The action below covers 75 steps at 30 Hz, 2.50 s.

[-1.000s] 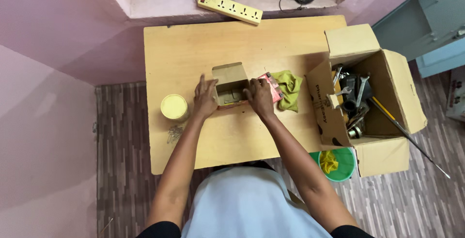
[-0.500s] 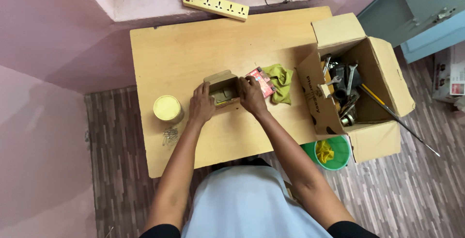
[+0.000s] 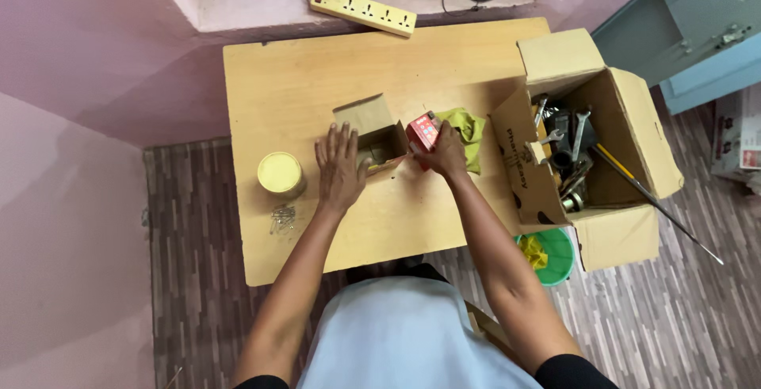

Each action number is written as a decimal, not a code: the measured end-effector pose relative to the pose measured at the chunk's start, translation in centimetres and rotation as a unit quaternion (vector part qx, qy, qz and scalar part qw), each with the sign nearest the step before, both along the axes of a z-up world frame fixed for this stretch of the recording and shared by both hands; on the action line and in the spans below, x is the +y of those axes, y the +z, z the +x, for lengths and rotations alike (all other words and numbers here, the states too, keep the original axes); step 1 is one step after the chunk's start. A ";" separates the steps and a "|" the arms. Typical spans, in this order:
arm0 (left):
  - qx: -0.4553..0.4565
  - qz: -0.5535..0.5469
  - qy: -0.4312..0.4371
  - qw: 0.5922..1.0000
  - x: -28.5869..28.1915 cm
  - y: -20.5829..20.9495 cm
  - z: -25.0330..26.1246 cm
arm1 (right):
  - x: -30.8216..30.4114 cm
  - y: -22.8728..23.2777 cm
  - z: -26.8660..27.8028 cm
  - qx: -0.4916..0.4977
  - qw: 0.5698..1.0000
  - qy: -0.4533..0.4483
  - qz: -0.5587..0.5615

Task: The person wipes the exterior of two red cardboard boxes and a small yellow jar with a yellow cloth. After cleaning, the person places the boxes into a larger open cardboard box containing various tools and hardware.

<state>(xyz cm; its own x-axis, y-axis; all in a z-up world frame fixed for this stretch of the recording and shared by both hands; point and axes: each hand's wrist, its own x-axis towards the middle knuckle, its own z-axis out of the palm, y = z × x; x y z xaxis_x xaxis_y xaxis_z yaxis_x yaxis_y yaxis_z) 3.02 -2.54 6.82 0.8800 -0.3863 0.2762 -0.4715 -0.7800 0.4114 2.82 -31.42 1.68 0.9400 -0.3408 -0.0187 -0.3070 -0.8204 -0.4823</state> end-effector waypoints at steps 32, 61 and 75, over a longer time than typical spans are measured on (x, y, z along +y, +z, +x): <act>0.101 -0.319 -0.028 0.942 -11.7 6.6 -1.4 | -4.5 14.4 -1.9 0.045 0.856 -0.068 0.510; 0.007 -0.303 0.203 0.931 -1.8 0.8 -0.6 | 7.4 18.0 5.7 -0.116 0.906 0.270 0.304; 0.133 -0.342 0.343 0.865 -1.1 -4.7 0.1 | 5.1 14.9 3.2 -0.104 0.933 0.305 0.163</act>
<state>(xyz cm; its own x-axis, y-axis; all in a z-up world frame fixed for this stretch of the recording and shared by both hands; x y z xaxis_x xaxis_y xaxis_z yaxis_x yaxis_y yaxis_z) 3.14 -3.62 2.15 0.9046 0.4260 -0.0140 0.1884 -0.3702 0.9097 6.03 -26.28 16.58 0.9521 0.2501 0.1758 0.2961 -0.6109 -0.7343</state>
